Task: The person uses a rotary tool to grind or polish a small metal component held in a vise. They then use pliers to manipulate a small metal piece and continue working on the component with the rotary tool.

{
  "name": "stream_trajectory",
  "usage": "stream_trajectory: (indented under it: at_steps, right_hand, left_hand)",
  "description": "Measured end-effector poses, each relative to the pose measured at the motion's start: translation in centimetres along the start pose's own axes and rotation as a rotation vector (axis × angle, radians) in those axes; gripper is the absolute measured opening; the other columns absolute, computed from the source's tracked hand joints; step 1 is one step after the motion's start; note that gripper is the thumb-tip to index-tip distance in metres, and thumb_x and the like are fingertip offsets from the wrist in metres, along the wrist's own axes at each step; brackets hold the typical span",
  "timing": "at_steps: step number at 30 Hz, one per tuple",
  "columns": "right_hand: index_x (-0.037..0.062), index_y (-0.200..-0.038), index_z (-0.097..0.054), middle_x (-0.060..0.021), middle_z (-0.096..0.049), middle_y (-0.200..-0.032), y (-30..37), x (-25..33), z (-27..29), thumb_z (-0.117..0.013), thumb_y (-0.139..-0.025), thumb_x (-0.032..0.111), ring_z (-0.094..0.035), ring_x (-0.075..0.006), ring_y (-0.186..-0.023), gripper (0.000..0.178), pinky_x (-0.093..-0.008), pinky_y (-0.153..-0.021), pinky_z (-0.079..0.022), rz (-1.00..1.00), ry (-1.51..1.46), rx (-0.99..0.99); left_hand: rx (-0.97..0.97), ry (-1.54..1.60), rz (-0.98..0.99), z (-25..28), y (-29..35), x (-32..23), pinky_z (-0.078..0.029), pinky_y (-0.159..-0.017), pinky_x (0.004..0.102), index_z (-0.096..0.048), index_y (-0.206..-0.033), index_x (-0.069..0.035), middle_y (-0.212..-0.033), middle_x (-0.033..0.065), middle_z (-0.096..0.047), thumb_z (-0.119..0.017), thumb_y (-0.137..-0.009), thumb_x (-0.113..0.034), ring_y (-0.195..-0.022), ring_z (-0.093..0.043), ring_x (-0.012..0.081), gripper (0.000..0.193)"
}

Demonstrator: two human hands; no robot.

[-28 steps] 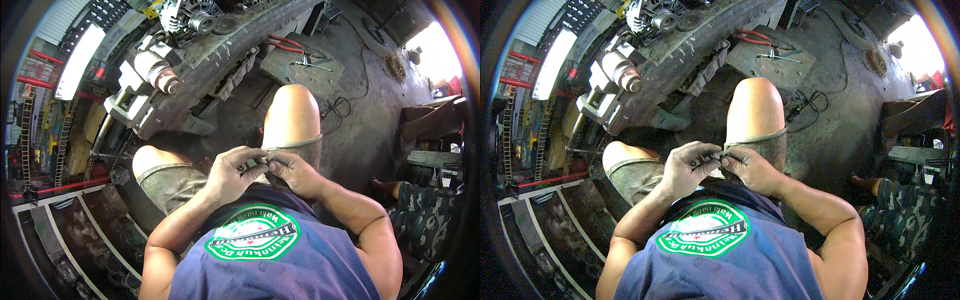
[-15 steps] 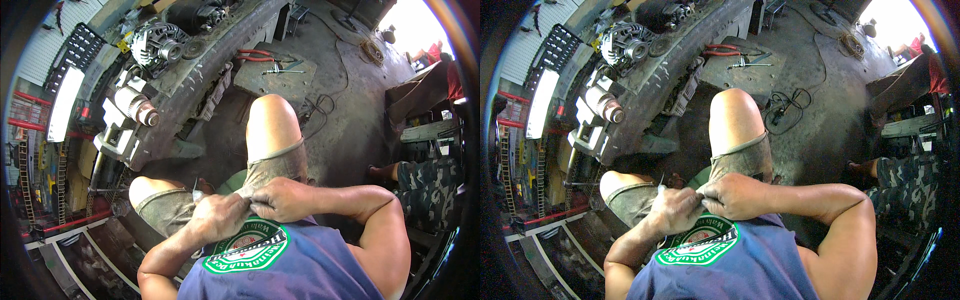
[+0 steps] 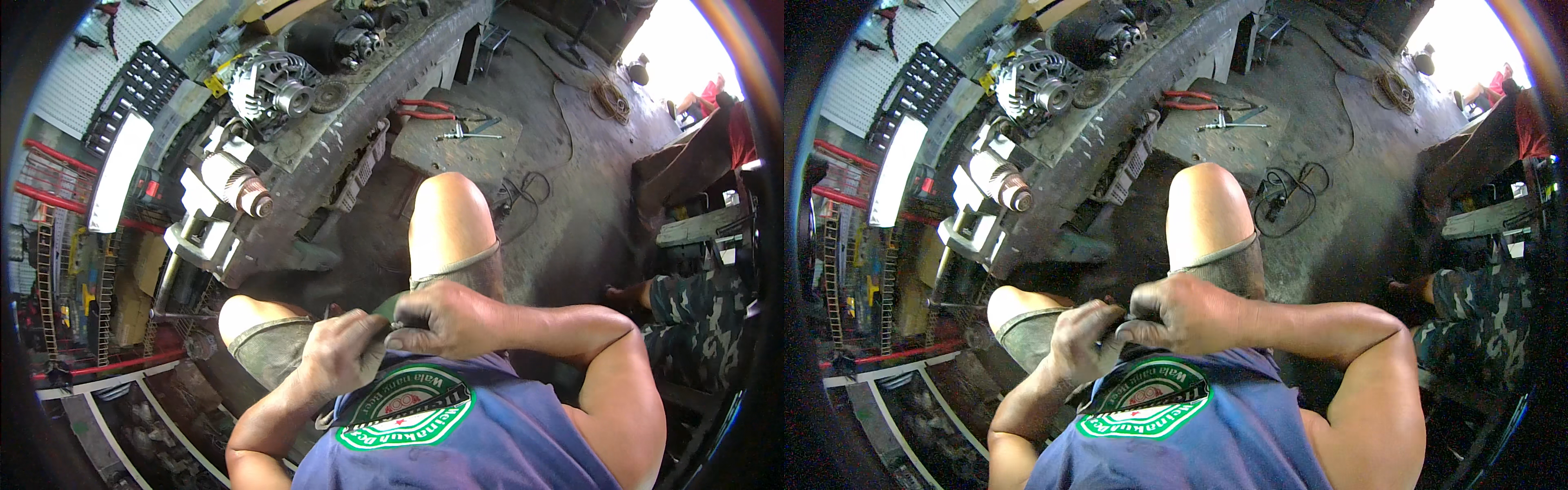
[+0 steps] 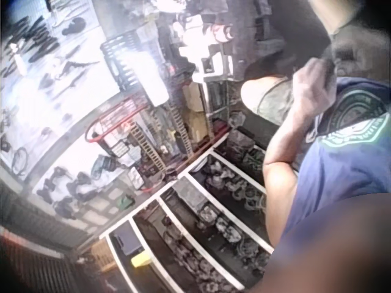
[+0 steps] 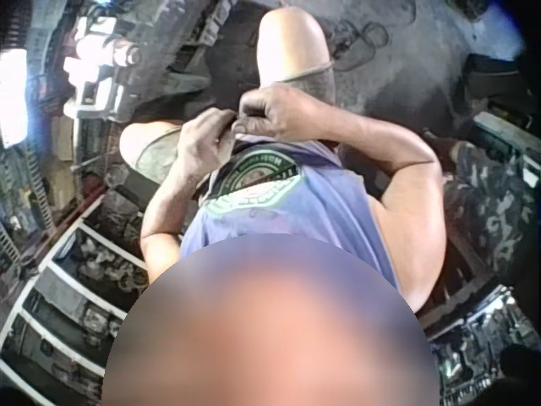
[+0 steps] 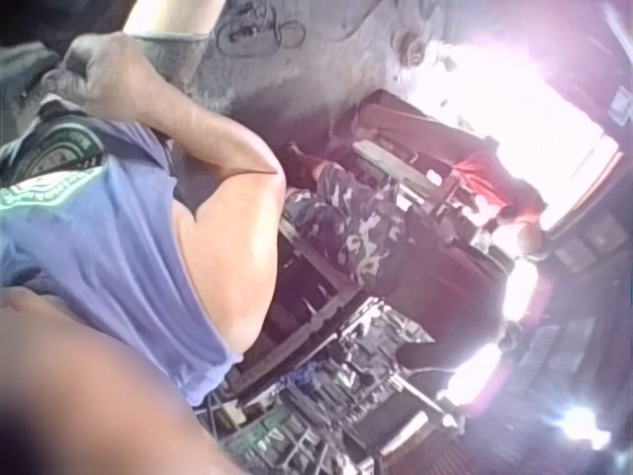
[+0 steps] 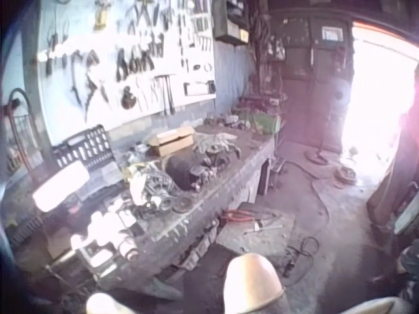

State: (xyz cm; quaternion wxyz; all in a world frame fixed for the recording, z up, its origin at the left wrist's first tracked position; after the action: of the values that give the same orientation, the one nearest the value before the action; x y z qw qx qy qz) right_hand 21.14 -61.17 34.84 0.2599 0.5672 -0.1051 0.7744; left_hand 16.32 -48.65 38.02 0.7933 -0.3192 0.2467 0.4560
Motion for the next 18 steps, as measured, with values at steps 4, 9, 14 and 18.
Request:
stream_trajectory:
  at_steps: [4, 9, 14, 18]
  right_hand:
    - [0.0007, -0.139, -0.054, -0.0227, -0.070, -0.123, -3.1, -0.1, 0.1, -0.091, -0.082, 0.038, -0.069, -0.0379, -0.118, 0.077, -0.0438, -0.095, -0.055, 0.135, 0.004, -0.112]
    - [0.0005, -0.142, -0.050, -0.0269, -0.064, -0.130, -7.7, -0.2, -1.6, -0.090, -0.082, 0.026, -0.064, -0.0436, -0.125, 0.077, -0.0470, -0.107, -0.051, 0.271, -0.050, -0.217]
    - [0.0025, -0.130, -0.057, -0.0255, -0.069, -0.117, -9.2, 2.0, 10.2, -0.087, -0.084, 0.030, -0.069, -0.0433, -0.110, 0.062, -0.0458, -0.096, -0.056, 0.291, 0.196, -0.608]
    - [-0.0029, -0.133, -0.059, -0.0293, -0.074, -0.107, -9.7, 0.3, 21.9, -0.083, -0.084, 0.053, -0.074, -0.0420, -0.103, 0.077, -0.0495, -0.092, -0.057, -0.220, 0.639, -0.626]
  left_hand:
    - [-0.430, 0.478, 0.153, 3.3, -0.5, 2.2, -0.050, -0.054, 0.0309, -0.066, -0.103, 0.006, -0.078, 0.0106, -0.067, -0.064, -0.101, 0.001, -0.062, -0.065, 0.0157, 0.006]
    - [-0.777, 0.584, -0.023, 6.4, -2.1, 1.4, -0.057, -0.073, 0.0346, -0.065, -0.110, 0.006, -0.093, 0.0136, -0.068, -0.062, -0.109, -0.020, -0.079, -0.068, 0.0190, 0.027]
    - [-1.076, 0.353, -0.083, 13.2, 0.0, 1.2, -0.053, -0.092, 0.0360, -0.071, -0.112, 0.006, -0.114, 0.0116, -0.069, -0.066, -0.106, -0.028, -0.106, -0.066, 0.0216, 0.035]
    - [-0.990, 0.307, 0.214, 12.6, 2.4, 3.8, -0.053, -0.088, 0.0308, -0.072, -0.112, 0.000, -0.098, 0.0055, -0.074, -0.061, -0.107, -0.008, -0.093, -0.067, 0.0146, 0.014]
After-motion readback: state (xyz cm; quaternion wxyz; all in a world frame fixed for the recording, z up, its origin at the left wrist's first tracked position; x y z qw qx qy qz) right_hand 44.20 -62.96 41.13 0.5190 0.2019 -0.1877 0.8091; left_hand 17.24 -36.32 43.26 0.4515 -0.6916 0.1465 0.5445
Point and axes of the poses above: each hand's wrist, its own y-axis away from the middle knuckle, its own z-axis out of the back of the hand, x = y × z, the point moved 9 cm from there along -y, towards the middle knuckle
